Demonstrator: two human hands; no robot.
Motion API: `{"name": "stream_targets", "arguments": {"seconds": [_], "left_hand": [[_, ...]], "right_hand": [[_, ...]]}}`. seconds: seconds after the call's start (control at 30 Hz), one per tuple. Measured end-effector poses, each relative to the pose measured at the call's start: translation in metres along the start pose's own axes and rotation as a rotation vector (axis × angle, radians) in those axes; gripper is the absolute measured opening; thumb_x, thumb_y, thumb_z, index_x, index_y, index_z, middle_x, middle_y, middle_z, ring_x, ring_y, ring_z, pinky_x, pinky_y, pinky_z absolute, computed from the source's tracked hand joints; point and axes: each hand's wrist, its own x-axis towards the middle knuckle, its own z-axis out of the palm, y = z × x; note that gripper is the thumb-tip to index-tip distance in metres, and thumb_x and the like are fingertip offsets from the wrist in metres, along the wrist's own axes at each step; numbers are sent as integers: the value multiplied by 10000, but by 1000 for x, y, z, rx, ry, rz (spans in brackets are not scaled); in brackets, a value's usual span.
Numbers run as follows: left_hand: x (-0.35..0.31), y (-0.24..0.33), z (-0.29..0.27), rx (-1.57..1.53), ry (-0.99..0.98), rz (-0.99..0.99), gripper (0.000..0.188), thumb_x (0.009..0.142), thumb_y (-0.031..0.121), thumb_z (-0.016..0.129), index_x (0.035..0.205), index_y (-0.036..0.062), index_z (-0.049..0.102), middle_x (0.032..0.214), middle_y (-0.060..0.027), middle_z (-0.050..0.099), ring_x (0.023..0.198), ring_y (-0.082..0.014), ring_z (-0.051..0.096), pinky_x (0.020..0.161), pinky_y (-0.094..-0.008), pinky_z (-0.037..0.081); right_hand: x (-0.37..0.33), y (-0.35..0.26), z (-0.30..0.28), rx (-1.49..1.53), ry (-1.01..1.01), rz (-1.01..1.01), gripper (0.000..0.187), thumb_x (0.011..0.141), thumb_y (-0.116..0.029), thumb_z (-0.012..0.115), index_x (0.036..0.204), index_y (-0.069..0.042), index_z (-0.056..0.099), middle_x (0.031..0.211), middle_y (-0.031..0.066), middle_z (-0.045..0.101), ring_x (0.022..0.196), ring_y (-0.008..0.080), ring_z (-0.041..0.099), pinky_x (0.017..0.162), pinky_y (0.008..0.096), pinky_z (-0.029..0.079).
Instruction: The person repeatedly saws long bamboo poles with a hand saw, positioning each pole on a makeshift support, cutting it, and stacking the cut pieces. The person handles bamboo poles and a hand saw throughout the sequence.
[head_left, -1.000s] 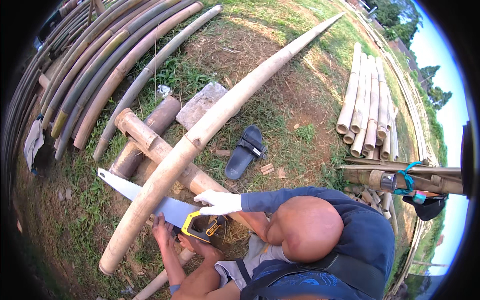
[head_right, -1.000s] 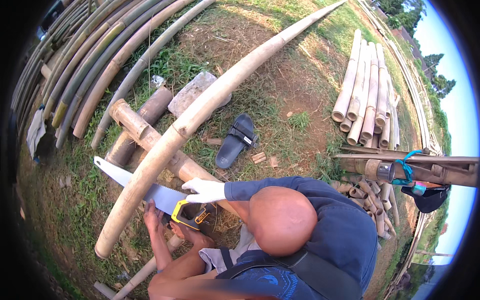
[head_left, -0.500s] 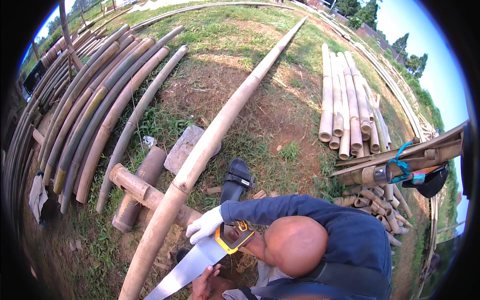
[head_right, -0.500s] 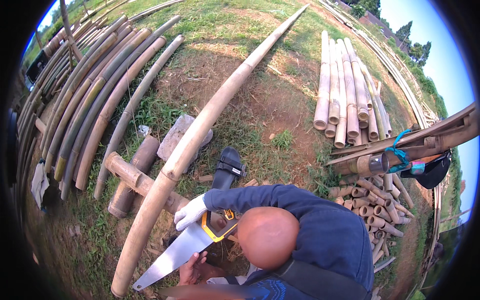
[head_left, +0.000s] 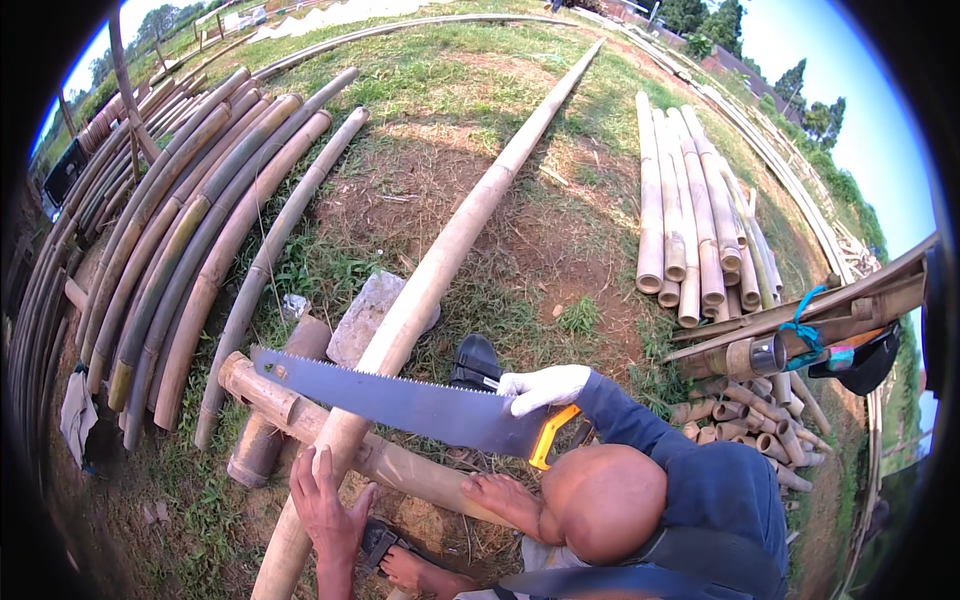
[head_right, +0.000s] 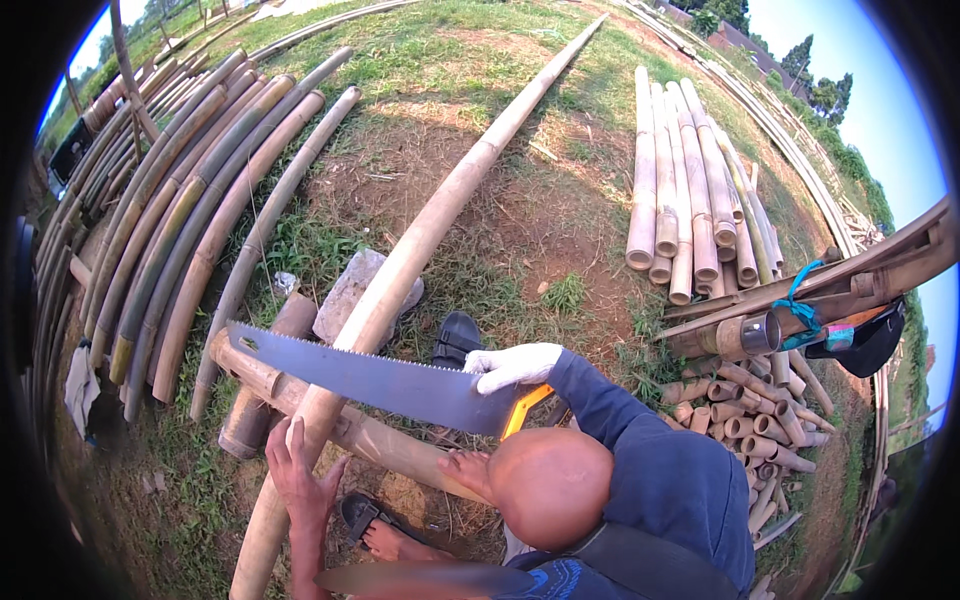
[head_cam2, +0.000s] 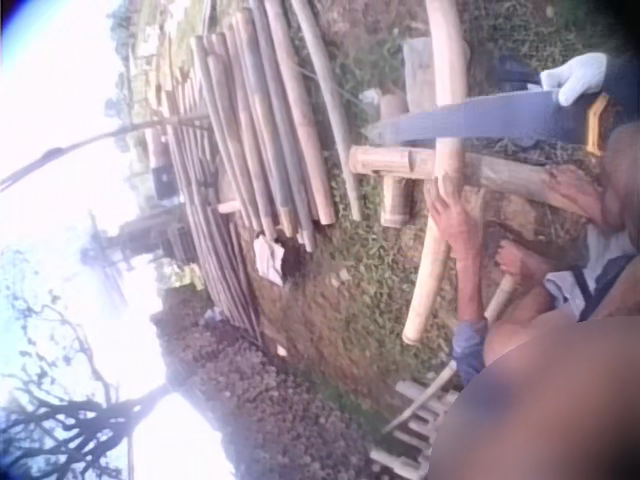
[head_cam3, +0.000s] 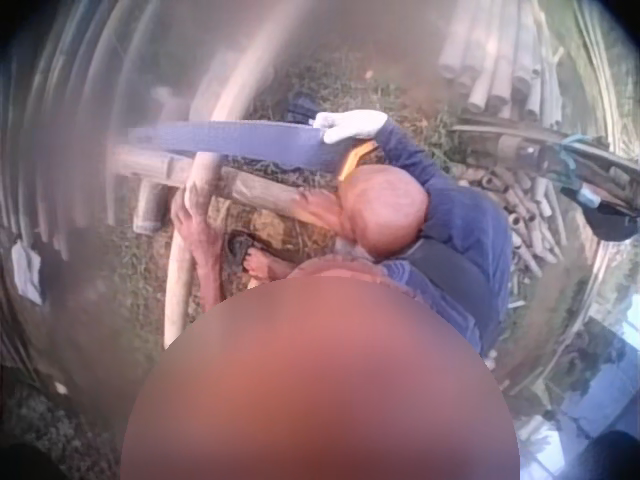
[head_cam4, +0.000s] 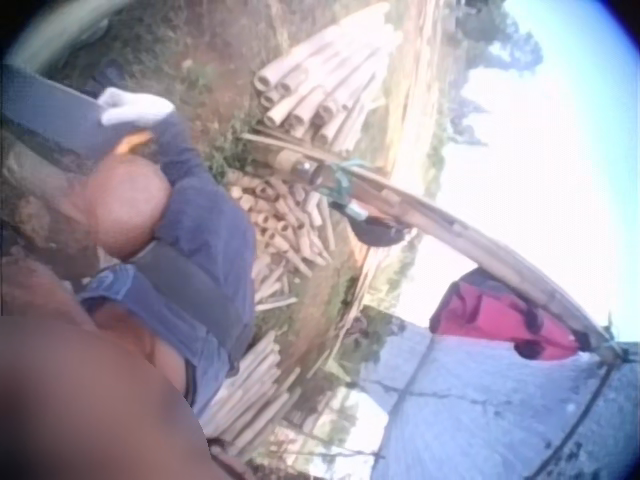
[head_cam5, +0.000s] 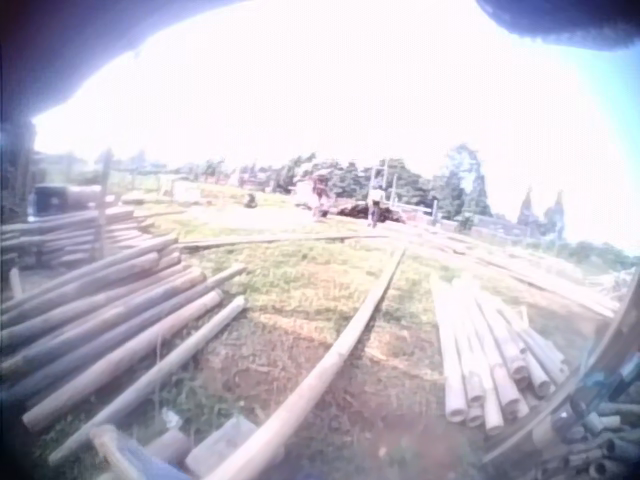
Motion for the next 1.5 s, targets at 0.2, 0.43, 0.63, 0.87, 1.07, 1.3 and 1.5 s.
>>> {"name": "stream_targets", "arguments": {"seconds": [0.2,0.43,0.63,0.87,1.07,1.3,1.5], "left_hand": [[11,-66,25,160,-435,-360,1120,680,220,989,1624,65,406,1347,-216,629,1302,-403,624,1028,-494,556],[6,-75,6,-86,-503,-292,1023,668,326,937,1542,46,484,1196,-283,714,1030,-511,733,926,-570,589],[-67,-121,-82,-144,-644,-526,1053,622,334,941,1540,61,504,1267,-266,724,1166,-489,715,1035,-544,556],[-285,-271,-145,398,-567,-794,869,770,294,866,1558,125,540,1368,-199,707,1303,-417,653,1126,-621,477],[-307,-309,-184,525,-629,-1137,800,933,425,783,1639,213,472,1615,-98,564,1501,-350,524,1222,-705,365],[-40,-123,-68,185,-302,-300,1227,650,343,1034,1644,33,384,1618,-230,472,1550,-421,398,1332,-563,261],[30,-125,31,228,-258,-291,1036,674,293,1020,1524,50,479,1302,-183,635,1199,-373,634,1036,-504,515]], "right_hand": [[-64,42,-63,373,824,-26,417,1057,-207,738,1399,-87,532,1290,59,621,1191,180,632,1096,399,521],[-117,234,-102,501,1242,-28,347,1068,-110,677,1353,-86,480,1266,109,649,1168,261,692,1028,507,595],[-92,246,-92,-664,1651,713,740,945,-524,781,1506,-79,595,1390,305,611,1294,468,642,1133,505,509],[-69,200,-86,-841,1446,720,507,1072,-456,606,1401,-77,675,1203,295,711,1168,475,705,1001,542,572],[-72,217,-19,-1391,1269,437,366,1095,-364,577,1296,-87,707,1091,226,746,940,396,753,913,525,597],[-66,183,80,-1303,948,275,378,1087,-357,590,1319,-76,695,1129,228,735,991,402,728,952,527,570],[-1,175,147,-1150,743,186,392,1081,-351,602,1338,-67,684,1162,230,726,1036,407,707,985,528,546]]}}
